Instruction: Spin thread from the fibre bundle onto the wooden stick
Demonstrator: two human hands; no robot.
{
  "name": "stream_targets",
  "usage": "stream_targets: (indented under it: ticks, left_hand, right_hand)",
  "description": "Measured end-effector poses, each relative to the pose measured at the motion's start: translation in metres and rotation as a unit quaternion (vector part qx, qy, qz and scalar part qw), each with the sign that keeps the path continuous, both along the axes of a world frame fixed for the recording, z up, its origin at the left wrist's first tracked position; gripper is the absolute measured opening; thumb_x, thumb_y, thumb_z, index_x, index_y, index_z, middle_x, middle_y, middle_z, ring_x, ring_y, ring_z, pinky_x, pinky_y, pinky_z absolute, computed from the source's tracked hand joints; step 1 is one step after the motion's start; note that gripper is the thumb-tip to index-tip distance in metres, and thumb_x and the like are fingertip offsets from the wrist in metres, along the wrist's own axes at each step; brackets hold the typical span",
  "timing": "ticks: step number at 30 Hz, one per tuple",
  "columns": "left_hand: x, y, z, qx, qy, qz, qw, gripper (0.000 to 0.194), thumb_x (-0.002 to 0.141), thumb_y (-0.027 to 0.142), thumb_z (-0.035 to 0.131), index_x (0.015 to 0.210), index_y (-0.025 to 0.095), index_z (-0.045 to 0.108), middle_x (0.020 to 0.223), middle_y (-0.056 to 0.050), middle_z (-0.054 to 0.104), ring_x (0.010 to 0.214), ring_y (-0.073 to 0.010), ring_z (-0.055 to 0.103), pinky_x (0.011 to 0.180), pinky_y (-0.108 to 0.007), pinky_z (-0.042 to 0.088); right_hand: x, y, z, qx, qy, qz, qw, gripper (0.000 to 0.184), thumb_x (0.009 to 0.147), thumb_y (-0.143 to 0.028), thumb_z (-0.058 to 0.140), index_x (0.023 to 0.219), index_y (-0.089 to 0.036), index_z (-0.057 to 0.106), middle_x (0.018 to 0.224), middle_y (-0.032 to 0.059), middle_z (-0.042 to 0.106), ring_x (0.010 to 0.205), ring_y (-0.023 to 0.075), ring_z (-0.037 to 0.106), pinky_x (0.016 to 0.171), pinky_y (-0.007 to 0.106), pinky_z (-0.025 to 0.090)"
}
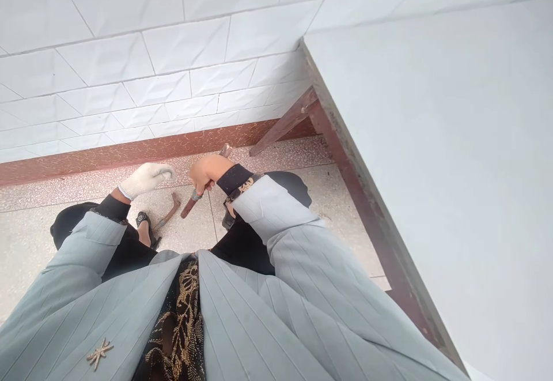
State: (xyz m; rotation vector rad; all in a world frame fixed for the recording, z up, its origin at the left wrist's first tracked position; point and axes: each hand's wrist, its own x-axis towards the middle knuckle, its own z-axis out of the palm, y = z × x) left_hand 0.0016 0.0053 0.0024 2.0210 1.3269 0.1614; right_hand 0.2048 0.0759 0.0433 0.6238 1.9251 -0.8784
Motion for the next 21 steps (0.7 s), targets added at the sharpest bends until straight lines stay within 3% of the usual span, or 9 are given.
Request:
stream_targets:
  ticks: [2, 4, 8, 10, 12, 15, 18, 21]
  left_hand:
    - [-0.001, 0.002, -0.002, 0.002, -0.026, 0.039, 0.999, 0.033, 0.095, 0.032, 0.045, 0.104, 0.019, 0.074, 0.102, -0.005, 0.077, 0.096, -0.0212, 0.07, 0.093, -0.033, 0.052]
    - [0.0, 0.003, -0.005, -0.008, -0.048, 0.072, 0.996, 0.032, 0.094, 0.03, 0.046, 0.104, 0.018, 0.074, 0.103, -0.006, 0.077, 0.097, -0.0222, 0.07, 0.093, -0.034, 0.053]
    - [0.006, 0.0, -0.008, -0.027, -0.099, 0.089, 0.991, 0.032, 0.096, 0.031, 0.045, 0.105, 0.016, 0.072, 0.102, -0.007, 0.075, 0.094, -0.0213, 0.069, 0.091, -0.034, 0.053]
    - [0.009, -0.003, -0.007, -0.015, -0.11, 0.073, 0.991, 0.035, 0.099, 0.035, 0.042, 0.11, 0.016, 0.07, 0.106, -0.007, 0.075, 0.097, -0.0204, 0.069, 0.093, -0.034, 0.052]
    - [0.012, -0.005, -0.006, 0.001, -0.086, 0.052, 0.995, 0.037, 0.101, 0.037, 0.039, 0.115, 0.018, 0.068, 0.109, -0.007, 0.074, 0.099, -0.0202, 0.069, 0.094, -0.034, 0.052]
    - [0.016, -0.007, -0.002, 0.023, 0.005, 0.009, 1.0, 0.038, 0.103, 0.039, 0.036, 0.117, 0.02, 0.065, 0.105, -0.007, 0.075, 0.095, -0.0217, 0.07, 0.087, -0.033, 0.051]
    - [0.023, -0.01, 0.002, 0.044, 0.104, -0.038, 0.993, 0.038, 0.105, 0.039, 0.035, 0.117, 0.019, 0.065, 0.098, -0.009, 0.075, 0.089, -0.0231, 0.07, 0.078, -0.031, 0.049]
    - [0.027, -0.014, 0.005, 0.049, 0.178, -0.084, 0.979, 0.036, 0.105, 0.039, 0.036, 0.115, 0.02, 0.066, 0.092, -0.009, 0.074, 0.081, -0.0232, 0.069, 0.07, -0.03, 0.045]
  right_hand:
    - [0.008, 0.004, 0.009, -0.123, 0.094, -0.035, 0.987, 0.014, 0.09, -0.025, 0.069, 0.089, -0.013, 0.076, 0.065, -0.0014, 0.065, 0.054, 0.0087, 0.051, 0.059, 0.024, 0.038]
    - [0.019, 0.012, 0.019, -0.183, 0.226, -0.082, 0.953, 0.016, 0.092, -0.027, 0.066, 0.09, -0.013, 0.074, 0.069, -0.0024, 0.065, 0.056, 0.0066, 0.051, 0.06, 0.022, 0.037]
    - [0.04, 0.028, 0.032, -0.119, 0.408, -0.254, 0.869, 0.021, 0.096, -0.031, 0.062, 0.087, -0.013, 0.067, 0.073, -0.0018, 0.063, 0.059, 0.005, 0.047, 0.059, 0.021, 0.037]
    - [0.043, 0.031, 0.032, -0.079, 0.426, -0.335, 0.837, 0.017, 0.097, -0.026, 0.06, 0.087, -0.013, 0.064, 0.073, -0.0012, 0.062, 0.059, 0.0051, 0.046, 0.058, 0.02, 0.036]
    - [0.04, 0.03, 0.029, -0.016, 0.401, -0.401, 0.824, 0.015, 0.098, -0.019, 0.056, 0.086, -0.013, 0.062, 0.074, 0.0, 0.061, 0.058, 0.0058, 0.045, 0.057, 0.021, 0.036]
    - [0.03, 0.028, 0.02, 0.134, 0.331, -0.403, 0.843, 0.015, 0.097, -0.017, 0.054, 0.091, -0.011, 0.066, 0.082, 0.0058, 0.067, 0.064, 0.0095, 0.053, 0.062, 0.024, 0.04]
    - [0.02, 0.024, 0.012, 0.273, 0.245, -0.282, 0.887, 0.025, 0.098, -0.024, 0.056, 0.108, -0.008, 0.073, 0.106, 0.0171, 0.073, 0.09, 0.0206, 0.066, 0.078, 0.031, 0.046]
    - [0.011, 0.015, 0.004, 0.29, 0.109, -0.129, 0.942, 0.03, 0.094, -0.023, 0.062, 0.112, -0.004, 0.076, 0.114, 0.0243, 0.073, 0.103, 0.0291, 0.068, 0.084, 0.036, 0.048]
